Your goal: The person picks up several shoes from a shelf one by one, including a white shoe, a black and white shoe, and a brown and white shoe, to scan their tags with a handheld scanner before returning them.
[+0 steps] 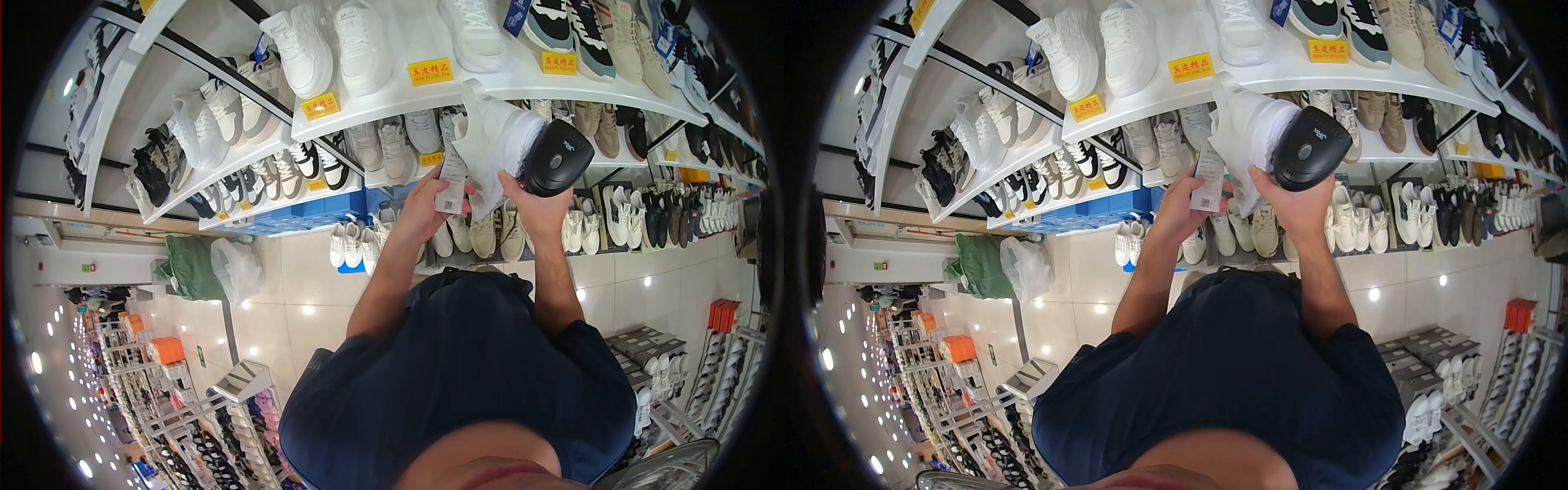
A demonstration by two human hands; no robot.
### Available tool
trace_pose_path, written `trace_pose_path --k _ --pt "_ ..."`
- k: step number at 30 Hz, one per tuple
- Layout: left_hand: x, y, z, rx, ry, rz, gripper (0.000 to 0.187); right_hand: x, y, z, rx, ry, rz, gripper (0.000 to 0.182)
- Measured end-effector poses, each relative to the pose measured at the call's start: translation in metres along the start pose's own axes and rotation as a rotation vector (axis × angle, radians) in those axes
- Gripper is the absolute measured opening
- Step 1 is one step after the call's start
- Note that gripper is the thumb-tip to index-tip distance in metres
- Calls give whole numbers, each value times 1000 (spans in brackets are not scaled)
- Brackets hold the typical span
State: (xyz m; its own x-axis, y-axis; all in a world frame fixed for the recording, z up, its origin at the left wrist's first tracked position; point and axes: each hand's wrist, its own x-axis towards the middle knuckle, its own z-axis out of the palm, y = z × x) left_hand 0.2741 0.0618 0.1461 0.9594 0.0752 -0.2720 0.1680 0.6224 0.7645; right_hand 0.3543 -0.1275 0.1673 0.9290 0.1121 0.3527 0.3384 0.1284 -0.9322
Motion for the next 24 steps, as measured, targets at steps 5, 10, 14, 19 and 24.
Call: trace_pose_path --k 5,10,14,19,24 --pt "0 -2 -1 -14 -35 -2 52 -1 0 -2 -7 7 -10 43" --pt "-4 -9 -11 221 -90 47 58 0 -3 -8 28 -4 87 52" --pt "-8 -3 -23 722 -16 176 71 10 7 -26 40 49 151 52" --pt "-5 -12 -32 678 -50 306 81 22 16 -30 533 8 301 66" --pt "-13 -30 -35 395 -313 59 80 22 59 -30 697 -175 606 80"
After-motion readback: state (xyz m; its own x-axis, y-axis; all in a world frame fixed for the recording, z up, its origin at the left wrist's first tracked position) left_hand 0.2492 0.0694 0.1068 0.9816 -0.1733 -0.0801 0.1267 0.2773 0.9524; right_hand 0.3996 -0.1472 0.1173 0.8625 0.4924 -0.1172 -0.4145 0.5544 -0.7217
